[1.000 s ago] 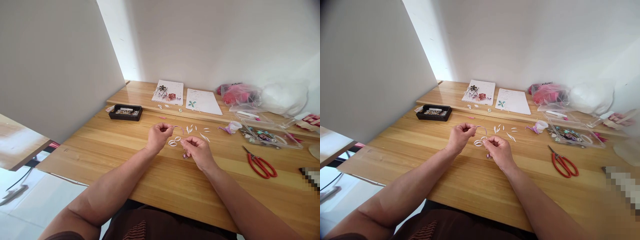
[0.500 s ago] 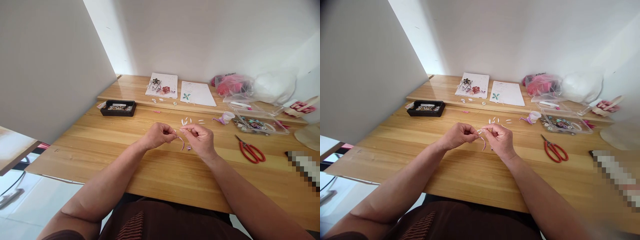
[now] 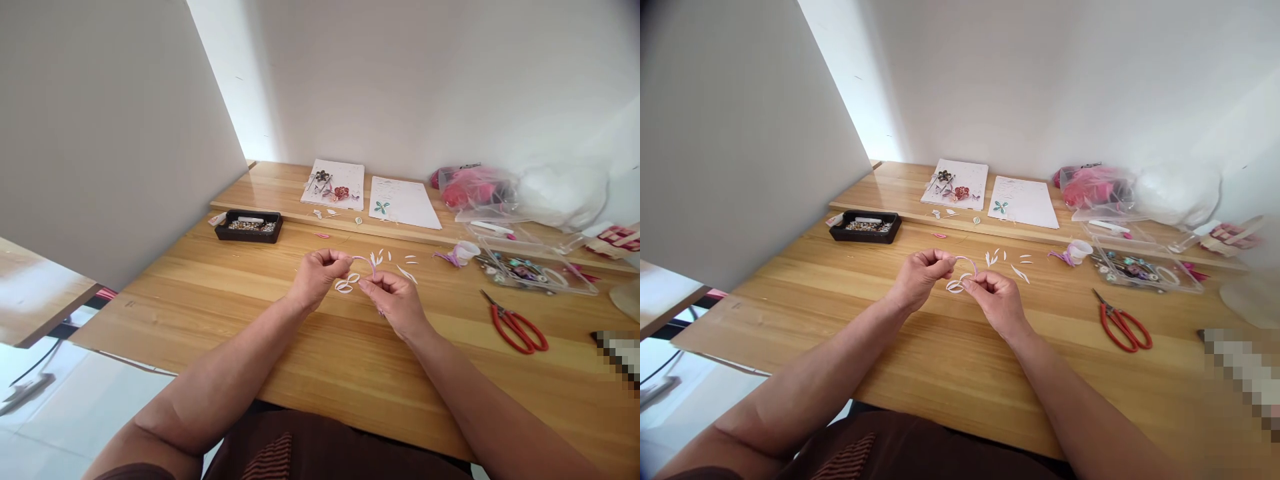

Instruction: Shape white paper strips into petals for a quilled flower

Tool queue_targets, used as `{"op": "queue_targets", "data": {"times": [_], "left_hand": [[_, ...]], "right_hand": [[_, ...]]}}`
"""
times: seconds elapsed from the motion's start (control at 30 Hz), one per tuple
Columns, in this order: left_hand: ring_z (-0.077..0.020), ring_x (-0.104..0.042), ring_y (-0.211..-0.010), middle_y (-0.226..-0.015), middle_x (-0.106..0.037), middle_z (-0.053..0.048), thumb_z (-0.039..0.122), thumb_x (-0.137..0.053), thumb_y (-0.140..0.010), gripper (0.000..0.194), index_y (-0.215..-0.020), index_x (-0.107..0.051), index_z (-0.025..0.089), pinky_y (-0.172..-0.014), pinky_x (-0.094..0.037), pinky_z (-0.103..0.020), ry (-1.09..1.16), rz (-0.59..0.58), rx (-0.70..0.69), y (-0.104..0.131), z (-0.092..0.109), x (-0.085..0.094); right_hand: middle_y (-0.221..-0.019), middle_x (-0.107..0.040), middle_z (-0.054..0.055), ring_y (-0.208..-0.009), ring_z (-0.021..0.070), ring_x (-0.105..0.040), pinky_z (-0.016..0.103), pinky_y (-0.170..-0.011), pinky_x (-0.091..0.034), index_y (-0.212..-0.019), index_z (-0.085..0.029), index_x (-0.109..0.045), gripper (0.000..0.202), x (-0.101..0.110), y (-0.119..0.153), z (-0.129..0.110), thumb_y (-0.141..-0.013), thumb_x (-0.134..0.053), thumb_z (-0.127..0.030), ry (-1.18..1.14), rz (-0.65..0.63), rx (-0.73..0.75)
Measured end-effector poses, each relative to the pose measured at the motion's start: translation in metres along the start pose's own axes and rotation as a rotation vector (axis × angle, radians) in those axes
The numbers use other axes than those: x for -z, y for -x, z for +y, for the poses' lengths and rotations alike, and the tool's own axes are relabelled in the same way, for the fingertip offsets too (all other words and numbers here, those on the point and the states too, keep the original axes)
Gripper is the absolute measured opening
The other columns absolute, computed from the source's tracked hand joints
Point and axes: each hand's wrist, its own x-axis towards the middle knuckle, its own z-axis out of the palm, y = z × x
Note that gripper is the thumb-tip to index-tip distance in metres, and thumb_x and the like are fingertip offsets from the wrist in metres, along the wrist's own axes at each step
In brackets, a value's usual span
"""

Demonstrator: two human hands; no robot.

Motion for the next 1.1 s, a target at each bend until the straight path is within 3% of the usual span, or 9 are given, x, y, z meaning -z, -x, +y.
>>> {"op": "queue_targets", "data": {"times": [0.17, 0.27, 0.43, 0.53, 0.67, 0.8, 0.93, 1.1], "left_hand": [[-0.0098, -0.058, -0.059, -0.066, -0.066, 0.000, 0.033, -0.079, -0.067, 0.022, -0.073, -0.069, 0.014, -0.061, -0.047, -0.023, -0.126, 0.146, -0.105, -0.002, -0.001, -0.001], [-0.0109, -0.059, -0.061, -0.070, -0.069, -0.002, 0.031, -0.076, -0.068, 0.019, -0.073, -0.070, 0.014, -0.061, -0.047, -0.023, -0.251, 0.177, -0.170, -0.003, -0.002, 0.001], [-0.0110, -0.058, -0.060, -0.070, -0.069, -0.002, 0.027, -0.073, -0.069, 0.014, -0.072, -0.069, 0.014, -0.057, -0.045, -0.023, -0.432, -0.014, -0.135, 0.000, -0.003, 0.003], [-0.0091, -0.054, -0.056, -0.064, -0.066, 0.000, 0.026, -0.073, -0.070, 0.013, -0.072, -0.069, 0.014, -0.054, -0.041, -0.021, -0.483, -0.195, -0.036, 0.007, 0.000, 0.002], [-0.0078, -0.051, -0.054, -0.063, -0.063, 0.001, 0.030, -0.076, -0.071, 0.018, -0.074, -0.070, 0.013, -0.053, -0.038, -0.021, -0.399, -0.365, 0.092, 0.014, 0.005, 0.002], [-0.0081, -0.053, -0.057, -0.064, -0.063, 0.000, 0.031, -0.080, -0.071, 0.022, -0.077, -0.071, 0.012, -0.057, -0.041, -0.022, -0.255, -0.384, 0.131, 0.014, 0.008, 0.002], [-0.0079, -0.053, -0.058, -0.066, -0.065, -0.001, 0.033, -0.081, -0.070, 0.024, -0.075, -0.071, 0.012, -0.060, -0.043, -0.023, -0.116, -0.280, 0.088, 0.010, 0.005, 0.001], [-0.0078, -0.054, -0.055, -0.063, -0.064, 0.001, 0.034, -0.082, -0.067, 0.025, -0.072, -0.069, 0.013, -0.058, -0.045, -0.023, -0.021, -0.039, 0.035, 0.006, 0.000, -0.002]], "right_hand": [[-0.050, -0.048, -0.005, -0.047, 0.0088, -0.034, 0.025, -0.045, -0.027, -0.069, -0.019, -0.070, 0.028, -0.003, 0.006, -0.010, -0.079, -0.075, -0.044, 0.105, -0.010, 0.077], [-0.052, -0.048, -0.005, -0.048, 0.0090, -0.035, 0.025, -0.046, -0.029, -0.068, -0.019, -0.069, 0.024, -0.003, 0.011, -0.016, -0.082, -0.072, -0.038, 0.207, 0.032, 0.183], [-0.051, -0.044, -0.006, -0.049, 0.0096, -0.037, 0.025, -0.051, -0.033, -0.080, -0.020, -0.074, 0.011, 0.007, 0.012, -0.022, -0.086, -0.068, -0.026, 0.476, 0.159, 0.532], [-0.053, -0.047, -0.005, -0.050, 0.0095, -0.039, 0.026, -0.053, -0.034, -0.081, -0.020, -0.076, 0.011, 0.014, 0.009, -0.025, -0.086, -0.068, -0.024, 0.511, 0.174, 0.590], [-0.049, -0.040, -0.007, -0.047, 0.0082, -0.033, 0.025, -0.048, -0.031, -0.079, -0.019, -0.076, 0.011, 0.017, 0.003, -0.024, -0.084, -0.071, -0.027, 0.361, 0.141, 0.440], [-0.047, -0.038, -0.008, -0.043, 0.0079, -0.034, 0.024, -0.041, -0.030, -0.076, -0.019, -0.073, 0.019, 0.013, -0.004, -0.016, -0.075, -0.077, -0.037, 0.081, 0.085, 0.117], [-0.055, -0.052, -0.005, -0.043, 0.0092, -0.041, 0.024, -0.036, -0.035, -0.075, -0.020, -0.069, 0.034, 0.008, -0.004, -0.010, -0.066, -0.083, -0.050, -0.188, -0.019, -0.158], [-0.053, -0.045, -0.008, -0.044, 0.0057, -0.034, 0.022, -0.040, -0.038, -0.065, -0.020, -0.061, 0.037, 0.000, 0.004, -0.010, -0.066, -0.085, -0.047, -0.259, -0.036, -0.207]]}}
